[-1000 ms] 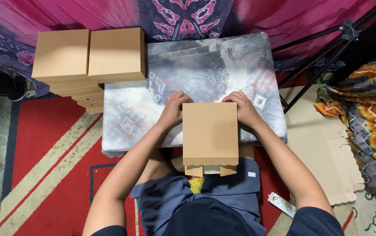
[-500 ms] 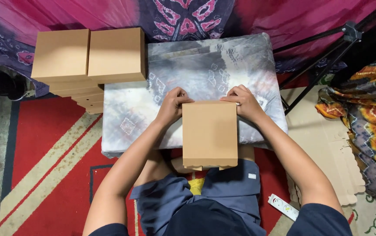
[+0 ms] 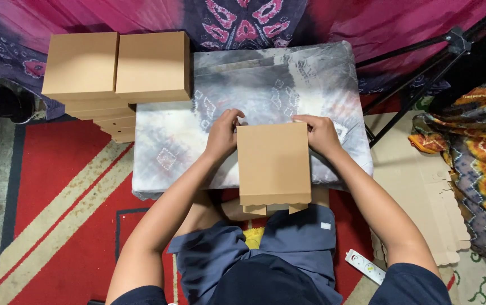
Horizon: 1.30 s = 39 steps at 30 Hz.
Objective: The person assembles a flat cardboard box by folding and interlocking its flaps. They fold the side panels, tuck the tabs into slots, and close the top to form a finished box, then place it on a stack of similar boxes.
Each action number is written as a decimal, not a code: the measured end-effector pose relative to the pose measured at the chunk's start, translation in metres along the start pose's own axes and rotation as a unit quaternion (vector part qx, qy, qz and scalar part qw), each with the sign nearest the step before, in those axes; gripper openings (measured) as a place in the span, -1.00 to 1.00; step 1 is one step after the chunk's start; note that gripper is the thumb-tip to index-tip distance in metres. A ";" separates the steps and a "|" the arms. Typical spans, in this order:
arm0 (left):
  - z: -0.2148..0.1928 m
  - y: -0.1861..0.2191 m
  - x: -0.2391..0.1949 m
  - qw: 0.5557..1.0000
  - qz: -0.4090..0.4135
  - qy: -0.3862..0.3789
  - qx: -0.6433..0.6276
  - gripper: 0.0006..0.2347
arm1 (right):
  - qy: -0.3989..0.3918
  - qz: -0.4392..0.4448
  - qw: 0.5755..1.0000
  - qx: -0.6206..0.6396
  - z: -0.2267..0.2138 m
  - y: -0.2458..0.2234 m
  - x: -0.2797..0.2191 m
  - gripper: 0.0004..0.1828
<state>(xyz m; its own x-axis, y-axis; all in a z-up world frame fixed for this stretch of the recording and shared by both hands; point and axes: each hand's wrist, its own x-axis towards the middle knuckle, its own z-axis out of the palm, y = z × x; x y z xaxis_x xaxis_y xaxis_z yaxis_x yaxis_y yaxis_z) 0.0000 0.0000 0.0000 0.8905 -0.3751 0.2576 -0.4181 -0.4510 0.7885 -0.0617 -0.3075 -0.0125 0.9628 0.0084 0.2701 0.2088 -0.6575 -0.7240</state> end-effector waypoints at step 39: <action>0.036 -0.023 -0.043 0.852 -0.412 -0.025 -0.321 -0.81 | -0.014 0.279 0.928 0.246 0.020 0.006 -0.047 -0.61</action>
<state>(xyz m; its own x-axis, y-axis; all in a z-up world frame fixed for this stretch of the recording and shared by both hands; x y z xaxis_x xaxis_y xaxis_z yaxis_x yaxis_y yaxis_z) -0.0346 -0.0025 -0.0494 0.8185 -0.1857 -0.5436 0.5450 -0.0481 0.8370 -0.1023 -0.2966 -0.0419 0.9473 -0.2051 -0.2462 -0.2776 -0.1416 -0.9502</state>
